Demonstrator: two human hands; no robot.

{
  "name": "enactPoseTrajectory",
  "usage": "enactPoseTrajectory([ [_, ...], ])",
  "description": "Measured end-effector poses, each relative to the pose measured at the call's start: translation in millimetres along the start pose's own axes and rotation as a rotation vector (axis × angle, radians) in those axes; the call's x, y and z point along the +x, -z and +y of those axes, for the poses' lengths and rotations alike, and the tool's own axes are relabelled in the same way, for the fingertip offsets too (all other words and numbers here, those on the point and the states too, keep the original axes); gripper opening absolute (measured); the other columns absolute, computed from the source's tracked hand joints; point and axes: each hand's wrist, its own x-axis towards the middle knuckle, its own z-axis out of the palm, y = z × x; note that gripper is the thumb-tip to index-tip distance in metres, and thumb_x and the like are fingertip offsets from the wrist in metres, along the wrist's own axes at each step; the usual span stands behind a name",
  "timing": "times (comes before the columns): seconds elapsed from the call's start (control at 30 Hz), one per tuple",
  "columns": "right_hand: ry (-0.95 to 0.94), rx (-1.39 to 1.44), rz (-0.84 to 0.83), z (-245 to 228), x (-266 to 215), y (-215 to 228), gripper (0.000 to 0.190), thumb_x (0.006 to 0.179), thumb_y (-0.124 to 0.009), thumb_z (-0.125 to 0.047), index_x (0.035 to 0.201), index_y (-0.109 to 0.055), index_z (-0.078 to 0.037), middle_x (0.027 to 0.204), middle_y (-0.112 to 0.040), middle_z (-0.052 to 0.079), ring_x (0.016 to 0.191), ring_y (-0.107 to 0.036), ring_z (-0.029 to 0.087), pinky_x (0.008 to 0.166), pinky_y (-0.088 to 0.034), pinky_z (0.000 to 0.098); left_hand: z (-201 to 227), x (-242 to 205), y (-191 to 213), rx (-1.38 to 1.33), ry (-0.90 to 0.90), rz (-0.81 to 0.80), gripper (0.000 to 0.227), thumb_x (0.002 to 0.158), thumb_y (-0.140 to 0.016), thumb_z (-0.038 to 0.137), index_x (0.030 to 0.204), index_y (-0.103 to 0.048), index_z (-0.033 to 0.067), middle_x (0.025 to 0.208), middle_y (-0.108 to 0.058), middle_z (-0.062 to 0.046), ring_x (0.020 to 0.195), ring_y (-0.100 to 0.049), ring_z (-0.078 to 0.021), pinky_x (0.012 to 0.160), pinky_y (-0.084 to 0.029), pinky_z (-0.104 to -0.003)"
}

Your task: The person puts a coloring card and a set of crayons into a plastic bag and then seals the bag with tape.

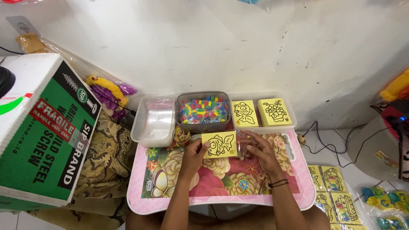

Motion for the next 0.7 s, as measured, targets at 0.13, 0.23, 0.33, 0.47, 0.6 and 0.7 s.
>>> enactPoseTrajectory([
  [0.13,-0.001,-0.007,0.0,-3,-1,-2,0.061,0.084,-0.067,-0.011,0.142,-0.056,0.003,0.109,-0.074,0.026,0.069,-0.075,0.023,0.059,-0.057,0.0325,-7,2,0,0.0,-0.01,-0.003,0.03,0.105,-0.059,0.029,0.093,-0.073,0.0045,0.072,-0.069,-0.006,0.066,-0.054,-0.0121,0.065,-0.046,-0.026],
  [0.23,-0.018,0.008,0.024,-1,-2,0,0.061,0.084,-0.066,-0.01,0.143,-0.055,0.004,0.112,-0.072,0.025,0.078,-0.073,0.022,0.066,-0.06,0.0336,-4,1,0,-0.011,-0.021,-0.009,0.031,0.105,-0.06,0.031,0.094,-0.073,0.0049,0.072,-0.068,-0.006,0.066,-0.054,-0.0115,0.065,-0.046,-0.026],
  [0.33,0.002,-0.009,0.014,-5,-1,-2,0.062,0.084,-0.065,-0.011,0.144,-0.055,0.002,0.109,-0.073,0.023,0.072,-0.072,0.02,0.061,-0.059,0.032,17,-4,-2,-0.024,-0.056,-0.004,0.031,0.105,-0.059,0.029,0.085,-0.069,0.0072,0.064,-0.058,-0.002,0.064,-0.047,-0.0095,0.063,-0.042,-0.026],
  [0.47,-0.003,-0.015,0.036,-8,-2,-6,0.061,0.084,-0.066,-0.012,0.143,-0.056,0.003,0.107,-0.073,0.021,0.075,-0.071,0.019,0.062,-0.06,0.0312,18,-5,-1,0.013,-0.078,-0.004,0.035,0.105,-0.06,0.032,0.081,-0.067,0.0081,0.06,-0.053,-0.003,0.061,-0.044,-0.0101,0.061,-0.038,-0.027],
  [0.6,-0.003,-0.016,0.04,-7,-2,-5,0.06,0.085,-0.066,-0.011,0.143,-0.056,0.003,0.105,-0.073,0.02,0.073,-0.071,0.017,0.061,-0.06,0.03,13,-3,-2,0.042,-0.071,0.005,0.036,0.105,-0.059,0.03,0.076,-0.063,0.0094,0.057,-0.047,-0.002,0.058,-0.039,-0.0095,0.06,-0.036,-0.028],
  [0.7,-0.014,-0.025,0.04,-5,-1,-2,0.061,0.084,-0.067,-0.012,0.142,-0.057,0.002,0.104,-0.073,0.02,0.067,-0.072,0.018,0.058,-0.059,0.0294,16,-4,-2,0.061,-0.075,0.007,0.037,0.105,-0.059,0.029,0.073,-0.06,0.0098,0.055,-0.045,-0.001,0.056,-0.038,-0.0096,0.059,-0.034,-0.027],
])
